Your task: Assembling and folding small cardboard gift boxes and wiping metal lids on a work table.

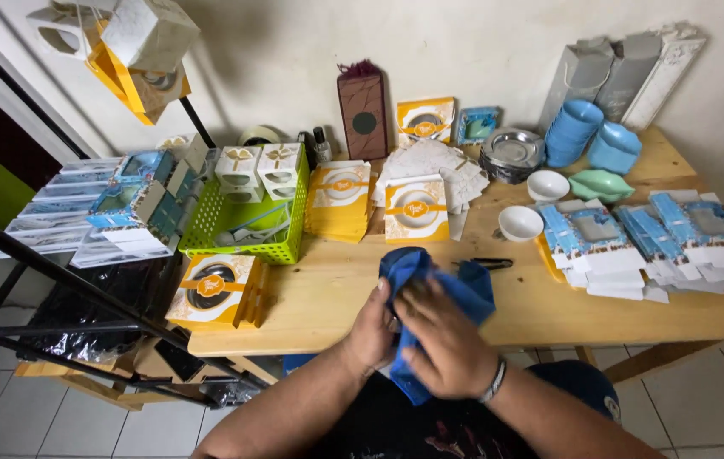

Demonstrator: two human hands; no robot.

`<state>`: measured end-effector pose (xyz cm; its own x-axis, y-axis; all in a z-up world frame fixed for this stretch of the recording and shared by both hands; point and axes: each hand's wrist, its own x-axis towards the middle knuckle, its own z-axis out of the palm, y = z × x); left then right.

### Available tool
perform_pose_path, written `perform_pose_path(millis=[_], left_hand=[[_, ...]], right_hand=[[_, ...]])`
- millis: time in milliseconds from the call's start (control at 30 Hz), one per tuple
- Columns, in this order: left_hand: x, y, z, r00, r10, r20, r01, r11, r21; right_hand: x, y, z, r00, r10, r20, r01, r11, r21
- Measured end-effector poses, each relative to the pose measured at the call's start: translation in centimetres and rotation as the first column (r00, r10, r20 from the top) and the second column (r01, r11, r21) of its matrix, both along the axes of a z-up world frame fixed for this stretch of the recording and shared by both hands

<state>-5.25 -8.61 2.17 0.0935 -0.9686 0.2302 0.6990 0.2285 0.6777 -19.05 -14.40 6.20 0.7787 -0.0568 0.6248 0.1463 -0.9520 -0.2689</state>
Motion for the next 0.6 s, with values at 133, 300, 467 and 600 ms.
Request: perform_pose_path(millis=[133, 300, 467, 600], left_hand=[[-0.8, -0.2, 0.7, 0.989, 0.073, -0.128, -0.054, 0.988, 0.145], [0.1, 0.0, 2.5, 0.768, 0.474, 0.431, -0.433, 0.880, -0.196], [-0.4, -0.2, 0.2, 0.994, 0.112, -0.002, -0.111, 0.988, 0.108], [-1.6, -0.7, -1.4, 0.995, 0.051, -0.091, -0.030, 0.975, 0.218]], right_hand=[[0.5, -1.8, -1.7, 0.980, -0.193, 0.046, 0.198, 0.966, -0.166], [0.4, 0.9, -4.6, 0.989, -0.129, 0.072, 0.122, 0.988, 0.091], [0.4, -1.0, -3.0, 0.993, -0.115, 0.042, 0.118, 0.990, -0.083], [1.3, -2.9, -6.2, 0.934, -0.345, 0.093, 0.330, 0.933, 0.145]])
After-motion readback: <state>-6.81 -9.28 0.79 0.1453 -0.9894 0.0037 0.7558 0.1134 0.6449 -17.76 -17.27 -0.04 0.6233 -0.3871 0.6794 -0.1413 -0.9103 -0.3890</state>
